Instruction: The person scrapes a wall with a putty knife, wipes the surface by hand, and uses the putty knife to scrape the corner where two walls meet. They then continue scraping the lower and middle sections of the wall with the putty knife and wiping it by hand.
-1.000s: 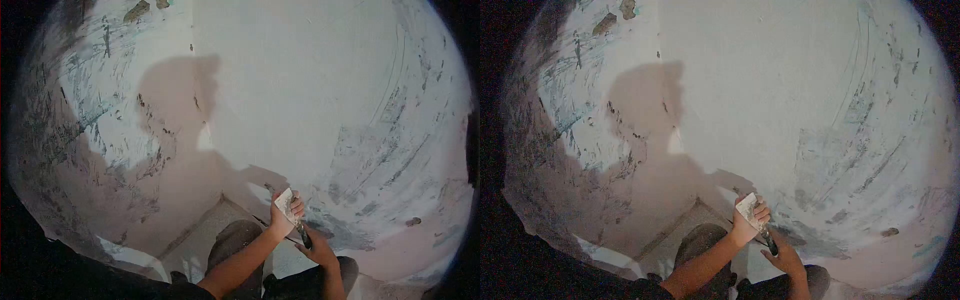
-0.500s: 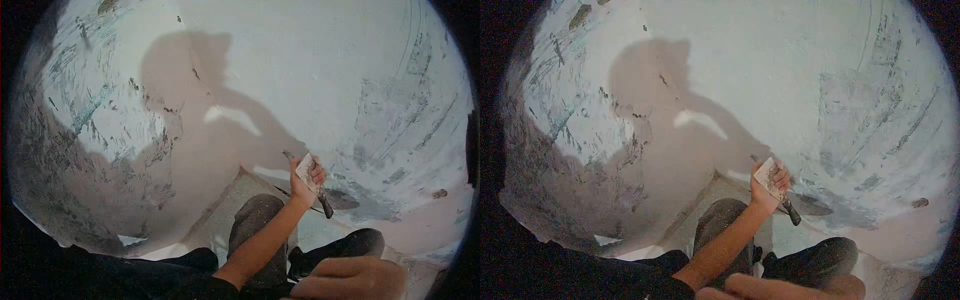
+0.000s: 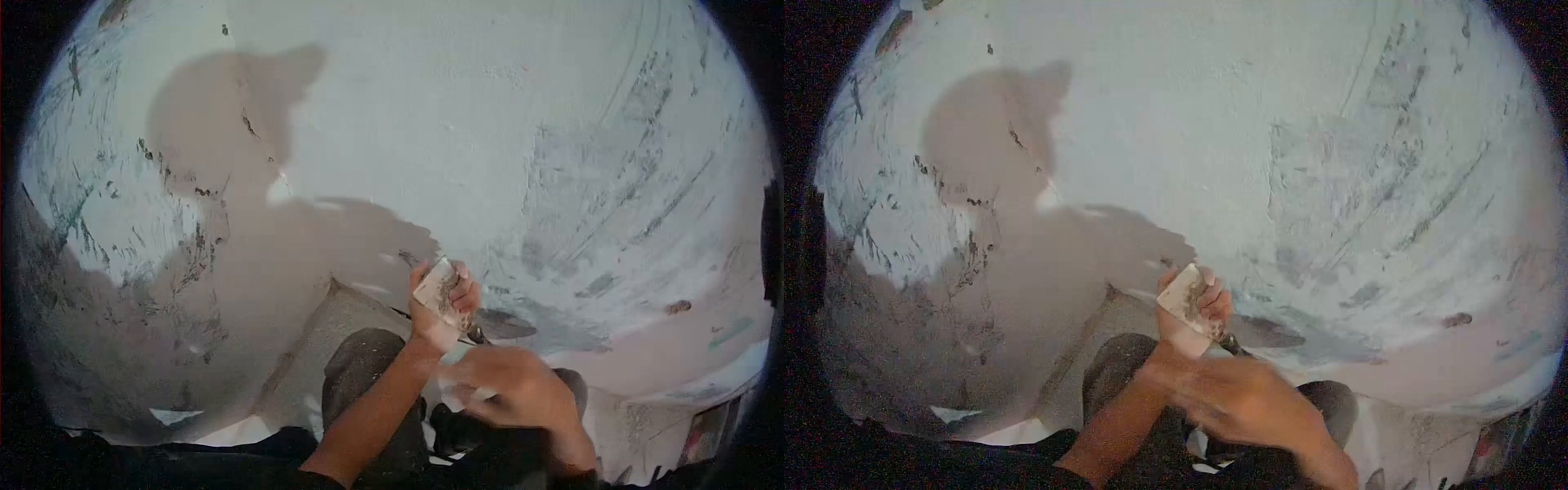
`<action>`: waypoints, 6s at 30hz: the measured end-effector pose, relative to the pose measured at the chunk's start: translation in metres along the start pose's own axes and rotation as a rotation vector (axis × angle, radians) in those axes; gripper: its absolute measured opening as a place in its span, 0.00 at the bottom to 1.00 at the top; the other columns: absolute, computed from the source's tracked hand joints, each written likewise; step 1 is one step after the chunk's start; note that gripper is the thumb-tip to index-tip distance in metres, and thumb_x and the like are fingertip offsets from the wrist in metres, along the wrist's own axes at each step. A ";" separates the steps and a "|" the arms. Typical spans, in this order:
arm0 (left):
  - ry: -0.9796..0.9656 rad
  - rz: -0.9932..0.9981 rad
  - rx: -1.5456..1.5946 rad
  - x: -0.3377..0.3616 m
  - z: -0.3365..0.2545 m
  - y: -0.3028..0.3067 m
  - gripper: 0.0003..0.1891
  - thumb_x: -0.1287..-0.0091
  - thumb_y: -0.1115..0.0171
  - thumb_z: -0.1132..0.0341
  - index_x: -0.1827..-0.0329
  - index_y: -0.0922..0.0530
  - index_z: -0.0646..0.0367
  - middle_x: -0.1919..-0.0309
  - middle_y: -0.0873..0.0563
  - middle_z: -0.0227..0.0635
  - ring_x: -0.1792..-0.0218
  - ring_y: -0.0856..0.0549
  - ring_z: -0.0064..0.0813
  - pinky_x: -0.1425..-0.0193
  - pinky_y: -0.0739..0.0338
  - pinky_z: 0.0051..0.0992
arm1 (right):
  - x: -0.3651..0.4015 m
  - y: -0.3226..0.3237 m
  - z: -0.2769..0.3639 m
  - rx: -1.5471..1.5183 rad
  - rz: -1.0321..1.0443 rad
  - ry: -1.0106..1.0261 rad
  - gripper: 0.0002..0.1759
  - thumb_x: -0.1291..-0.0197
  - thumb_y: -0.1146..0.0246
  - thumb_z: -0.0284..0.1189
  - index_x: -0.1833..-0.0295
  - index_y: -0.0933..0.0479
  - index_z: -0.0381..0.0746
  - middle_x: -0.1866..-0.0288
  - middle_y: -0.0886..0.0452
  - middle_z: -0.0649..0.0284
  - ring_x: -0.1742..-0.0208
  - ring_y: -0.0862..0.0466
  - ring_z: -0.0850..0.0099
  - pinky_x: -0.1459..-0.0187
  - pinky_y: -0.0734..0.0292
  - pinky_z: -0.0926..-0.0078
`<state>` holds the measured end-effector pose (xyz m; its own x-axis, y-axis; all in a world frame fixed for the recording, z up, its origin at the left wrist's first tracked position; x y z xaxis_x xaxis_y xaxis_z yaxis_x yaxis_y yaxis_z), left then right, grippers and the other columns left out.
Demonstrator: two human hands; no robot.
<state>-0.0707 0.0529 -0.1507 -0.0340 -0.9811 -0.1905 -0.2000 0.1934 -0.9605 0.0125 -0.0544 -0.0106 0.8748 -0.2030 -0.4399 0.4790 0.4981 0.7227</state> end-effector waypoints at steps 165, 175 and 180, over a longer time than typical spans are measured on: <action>0.052 1.163 -2.715 0.187 0.009 -0.038 0.32 0.39 0.33 0.45 0.34 0.21 0.52 0.32 0.22 0.43 0.27 0.28 0.48 0.21 0.47 0.66 | 0.206 0.097 0.089 0.027 -0.911 -0.071 0.18 0.25 0.40 0.43 0.41 0.25 0.42 0.61 0.25 0.53 0.65 0.28 0.65 0.76 0.20 0.65; 0.233 1.280 -2.753 0.185 0.030 -0.010 0.27 0.32 0.39 0.45 0.38 0.17 0.54 0.38 0.18 0.48 0.32 0.24 0.45 0.22 0.46 0.67 | 0.228 0.078 0.088 0.018 -1.072 -0.153 0.15 0.27 0.37 0.36 0.46 0.27 0.37 0.63 0.26 0.56 0.63 0.29 0.69 0.76 0.23 0.72; 0.442 1.238 -1.789 0.232 0.092 -0.063 0.30 0.26 0.40 0.46 0.33 0.22 0.63 0.37 0.19 0.53 0.30 0.25 0.50 0.24 0.35 0.53 | 0.254 0.091 0.081 0.108 -1.222 -0.198 0.16 0.29 0.36 0.37 0.46 0.27 0.38 0.63 0.25 0.55 0.62 0.25 0.67 0.76 0.21 0.68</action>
<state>0.0243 -0.1870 -0.1528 -0.9136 -0.3980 -0.0839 -0.3218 0.5813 0.7473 0.2843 -0.1284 -0.0136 -0.1575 -0.6131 -0.7741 0.9824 -0.1770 -0.0598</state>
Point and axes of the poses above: each hand's wrist, its own x-axis away from the middle knuckle, its own y-axis out of the back of the hand, z = x × y, the point moved 9 cm from there along -x, towards the middle knuckle
